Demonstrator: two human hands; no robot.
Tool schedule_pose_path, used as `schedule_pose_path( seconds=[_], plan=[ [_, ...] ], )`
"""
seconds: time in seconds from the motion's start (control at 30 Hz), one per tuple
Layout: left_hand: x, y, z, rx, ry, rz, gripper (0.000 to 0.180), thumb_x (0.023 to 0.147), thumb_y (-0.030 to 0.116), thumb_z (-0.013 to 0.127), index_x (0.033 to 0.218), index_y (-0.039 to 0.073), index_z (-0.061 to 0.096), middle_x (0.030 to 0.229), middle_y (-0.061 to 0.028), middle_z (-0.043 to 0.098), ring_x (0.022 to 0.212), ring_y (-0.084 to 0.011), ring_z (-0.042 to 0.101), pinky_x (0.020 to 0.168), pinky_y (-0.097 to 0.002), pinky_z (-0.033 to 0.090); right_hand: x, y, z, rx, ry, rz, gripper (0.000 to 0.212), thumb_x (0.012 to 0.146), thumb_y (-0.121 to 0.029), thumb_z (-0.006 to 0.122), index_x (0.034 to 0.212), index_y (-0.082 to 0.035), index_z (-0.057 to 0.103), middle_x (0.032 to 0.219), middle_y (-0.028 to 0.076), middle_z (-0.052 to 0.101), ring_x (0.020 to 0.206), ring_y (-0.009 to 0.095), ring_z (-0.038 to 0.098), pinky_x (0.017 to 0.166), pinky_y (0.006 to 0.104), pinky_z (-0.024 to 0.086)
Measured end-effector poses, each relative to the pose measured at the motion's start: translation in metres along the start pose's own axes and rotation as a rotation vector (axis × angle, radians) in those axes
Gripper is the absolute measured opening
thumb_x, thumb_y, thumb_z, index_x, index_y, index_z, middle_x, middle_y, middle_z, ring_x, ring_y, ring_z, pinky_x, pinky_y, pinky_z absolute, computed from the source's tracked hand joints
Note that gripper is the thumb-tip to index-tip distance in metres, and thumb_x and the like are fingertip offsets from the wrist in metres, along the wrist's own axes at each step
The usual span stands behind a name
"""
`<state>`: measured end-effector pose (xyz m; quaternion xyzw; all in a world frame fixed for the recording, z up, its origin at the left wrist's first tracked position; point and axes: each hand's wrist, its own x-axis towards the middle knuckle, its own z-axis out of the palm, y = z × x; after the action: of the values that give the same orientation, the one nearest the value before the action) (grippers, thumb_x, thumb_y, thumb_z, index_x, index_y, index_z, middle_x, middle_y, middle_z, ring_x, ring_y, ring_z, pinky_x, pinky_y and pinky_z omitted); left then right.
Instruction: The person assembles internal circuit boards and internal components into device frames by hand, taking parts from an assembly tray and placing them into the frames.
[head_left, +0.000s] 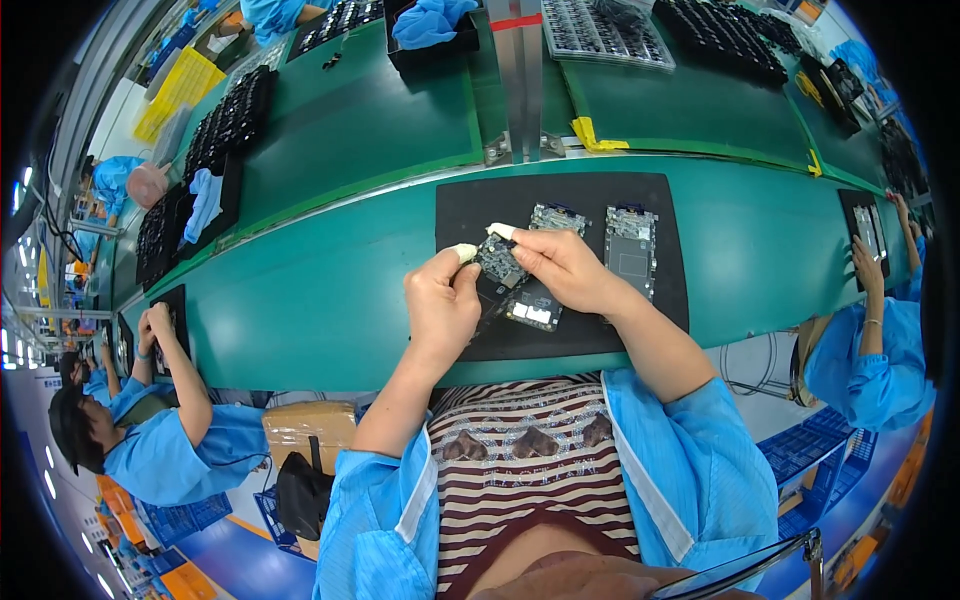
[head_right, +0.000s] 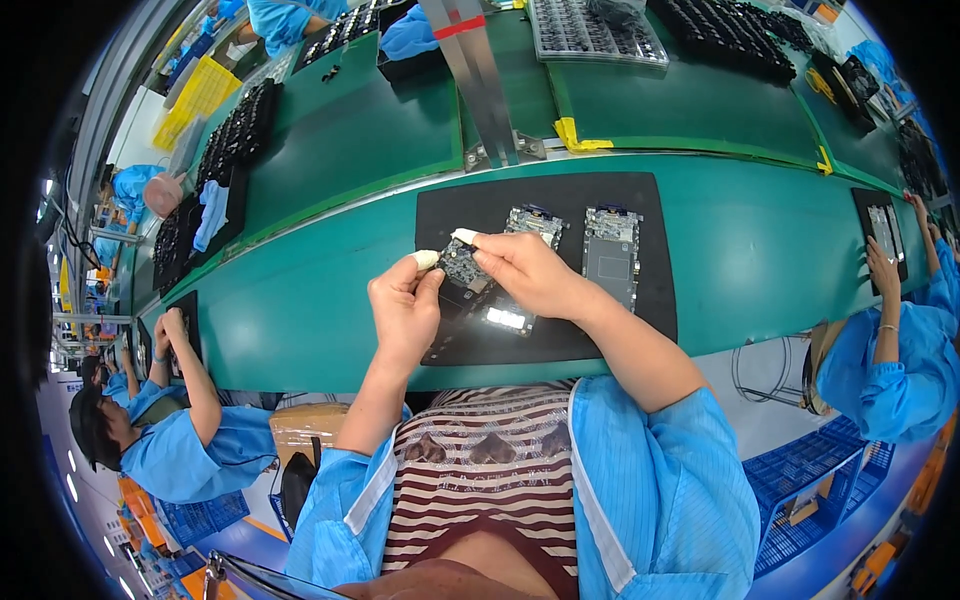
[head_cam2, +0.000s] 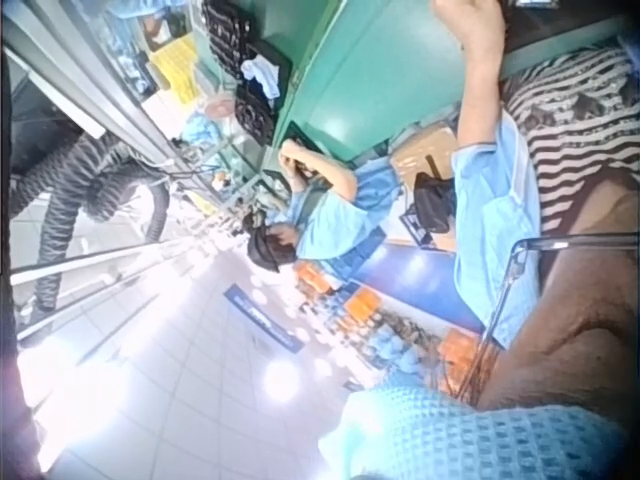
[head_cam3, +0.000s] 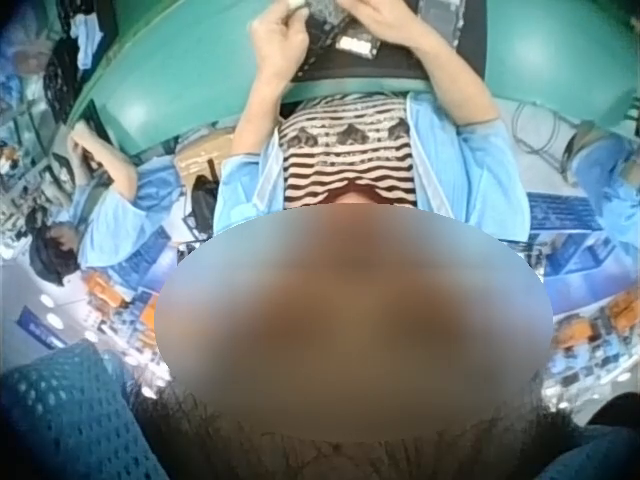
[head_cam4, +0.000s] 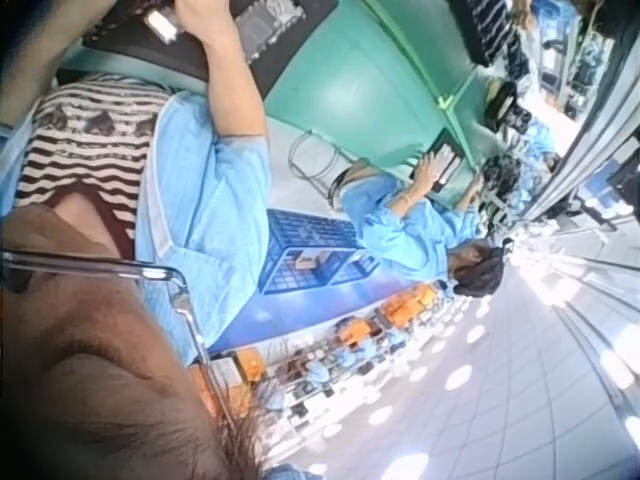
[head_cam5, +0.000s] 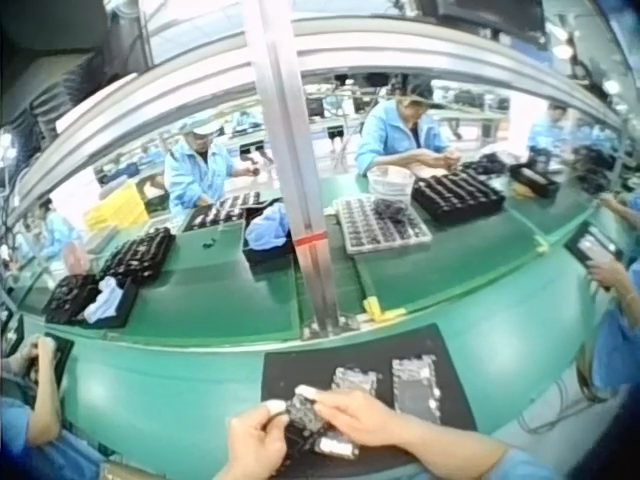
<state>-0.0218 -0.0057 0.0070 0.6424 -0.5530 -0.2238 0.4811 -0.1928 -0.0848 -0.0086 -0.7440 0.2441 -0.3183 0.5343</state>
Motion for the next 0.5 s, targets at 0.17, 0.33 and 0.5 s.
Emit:
schedule_pose_path(
  seconds=[0.17,0.33,0.5],
  plan=[
    [0.003,-0.002,0.001,0.033,-0.002,0.014,0.006,0.076,-0.006,0.063,0.081,-0.004,0.064,0.062,-0.0143,0.06,0.051,-0.0145,0.055,0.048,-0.029,0.04,0.0,0.005,0.002,0.041,-0.035,0.063,0.023,0.095,-0.011,0.048,0.107,0.006,0.057,0.066,0.007,0.051,0.062,0.008,0.043,0.056,0.0255,0.039],
    [0.03,-0.029,0.01,-0.275,-0.12,-0.211,0.007,0.083,-0.003,0.061,0.089,-0.005,0.063,0.072,-0.0083,0.068,0.06,-0.0076,0.058,0.053,-0.025,0.043,0.003,0.009,-0.004,-0.292,0.273,-0.067,0.034,0.097,-0.019,0.048,0.122,0.003,0.054,0.107,0.013,0.06,0.101,0.018,0.057,0.088,0.0289,0.044],
    [0.043,-0.053,0.013,-0.58,-0.161,-0.47,0.02,0.088,0.001,0.057,0.107,-0.005,0.061,0.097,-0.0124,0.066,0.074,-0.0102,0.06,0.065,-0.0228,0.049,0.005,0.014,-0.013,-0.197,0.481,-0.002,0.04,0.093,-0.022,0.052,0.123,0.005,0.049,0.118,0.02,0.055,0.11,0.034,0.052,0.094,0.0392,0.041]
  ],
)
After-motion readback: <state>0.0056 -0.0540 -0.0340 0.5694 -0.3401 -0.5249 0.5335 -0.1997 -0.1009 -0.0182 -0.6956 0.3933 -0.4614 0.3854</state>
